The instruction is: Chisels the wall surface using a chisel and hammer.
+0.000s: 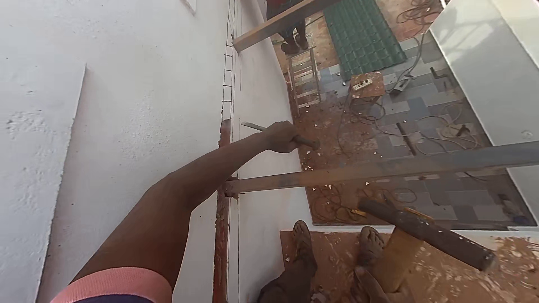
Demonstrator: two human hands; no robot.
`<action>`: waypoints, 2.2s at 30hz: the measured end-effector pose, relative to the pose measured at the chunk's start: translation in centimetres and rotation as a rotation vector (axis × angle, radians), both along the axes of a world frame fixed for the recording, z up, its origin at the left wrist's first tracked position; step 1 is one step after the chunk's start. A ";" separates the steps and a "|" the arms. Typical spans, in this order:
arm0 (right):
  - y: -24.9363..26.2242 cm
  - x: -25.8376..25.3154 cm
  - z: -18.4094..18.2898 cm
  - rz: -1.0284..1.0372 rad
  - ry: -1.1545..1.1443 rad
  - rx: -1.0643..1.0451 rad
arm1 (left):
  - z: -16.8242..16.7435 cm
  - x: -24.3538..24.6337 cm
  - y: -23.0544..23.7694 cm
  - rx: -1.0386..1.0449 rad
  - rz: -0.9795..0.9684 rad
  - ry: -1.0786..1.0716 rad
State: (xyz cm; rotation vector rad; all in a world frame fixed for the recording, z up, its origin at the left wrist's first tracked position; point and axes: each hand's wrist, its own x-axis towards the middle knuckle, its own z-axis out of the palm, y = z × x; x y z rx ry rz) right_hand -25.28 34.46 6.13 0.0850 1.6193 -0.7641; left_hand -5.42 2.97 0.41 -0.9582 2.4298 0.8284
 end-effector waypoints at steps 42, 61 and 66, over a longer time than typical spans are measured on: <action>-6.2 17.6 -8.8 -0.443 -0.413 -0.521 | -1.6 10.5 0.4 -0.020 -0.285 -0.275; -1.9 17.2 -9.6 -0.660 -0.176 -0.982 | -0.6 10.7 -0.1 -0.077 -0.303 -0.230; -2.5 15.8 -10.9 -0.232 -0.286 -0.671 | -0.9 9.4 0.0 -0.051 -0.245 -0.332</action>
